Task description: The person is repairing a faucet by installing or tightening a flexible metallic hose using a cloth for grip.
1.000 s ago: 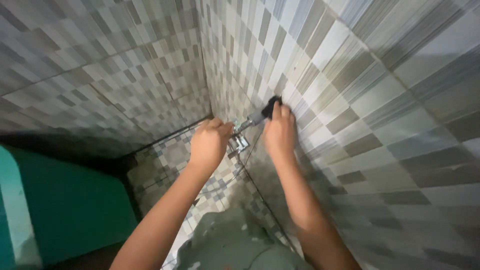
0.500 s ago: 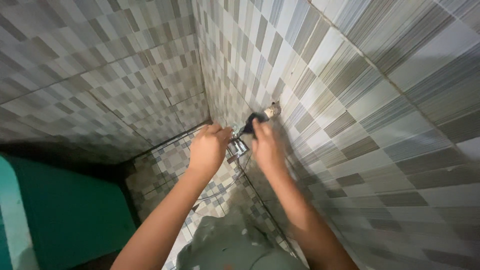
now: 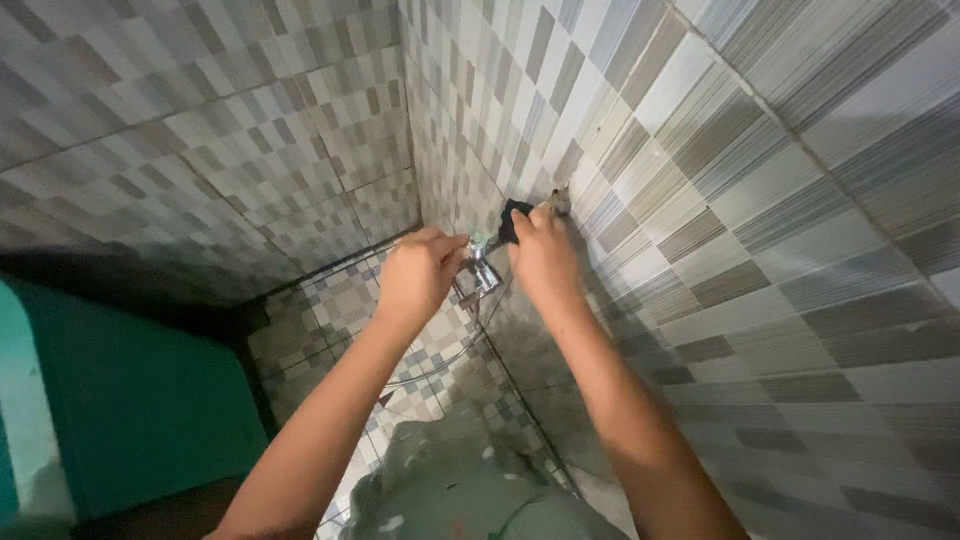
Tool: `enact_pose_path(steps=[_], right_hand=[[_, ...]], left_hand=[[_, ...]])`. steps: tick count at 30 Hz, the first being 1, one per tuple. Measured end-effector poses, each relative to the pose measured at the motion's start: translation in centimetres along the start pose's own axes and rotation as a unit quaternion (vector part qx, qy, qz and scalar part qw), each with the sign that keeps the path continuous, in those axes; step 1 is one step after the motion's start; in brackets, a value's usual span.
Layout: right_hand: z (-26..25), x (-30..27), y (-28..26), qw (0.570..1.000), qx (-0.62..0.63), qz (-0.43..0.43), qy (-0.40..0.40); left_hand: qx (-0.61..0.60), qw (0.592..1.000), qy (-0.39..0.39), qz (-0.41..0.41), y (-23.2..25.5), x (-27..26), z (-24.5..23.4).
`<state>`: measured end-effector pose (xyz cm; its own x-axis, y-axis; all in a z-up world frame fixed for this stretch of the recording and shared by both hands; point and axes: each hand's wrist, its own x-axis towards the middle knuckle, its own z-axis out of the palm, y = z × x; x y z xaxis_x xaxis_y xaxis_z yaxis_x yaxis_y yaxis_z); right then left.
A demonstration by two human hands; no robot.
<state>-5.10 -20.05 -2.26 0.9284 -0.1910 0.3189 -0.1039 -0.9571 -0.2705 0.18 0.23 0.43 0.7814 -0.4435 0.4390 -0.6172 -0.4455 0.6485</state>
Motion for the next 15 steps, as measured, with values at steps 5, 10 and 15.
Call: enact_pose_path(steps=[5, 10, 15], right_hand=[[-0.6, -1.0, -1.7, 0.998, -0.036, -0.035, -0.024], [0.0, -2.0, -1.9, 0.996, 0.006, -0.054, -0.075], [-0.7, -2.9, -2.6, 0.996, -0.001, -0.062, -0.061]], left_hand=[[-0.071, 0.997, 0.007, -0.041, -1.5, -0.1, 0.8], [-0.051, 0.996, 0.029, -0.066, -1.1, -0.4, 1.5], [-0.02, 0.996, 0.076, -0.044, -0.7, -1.3, 2.0]])
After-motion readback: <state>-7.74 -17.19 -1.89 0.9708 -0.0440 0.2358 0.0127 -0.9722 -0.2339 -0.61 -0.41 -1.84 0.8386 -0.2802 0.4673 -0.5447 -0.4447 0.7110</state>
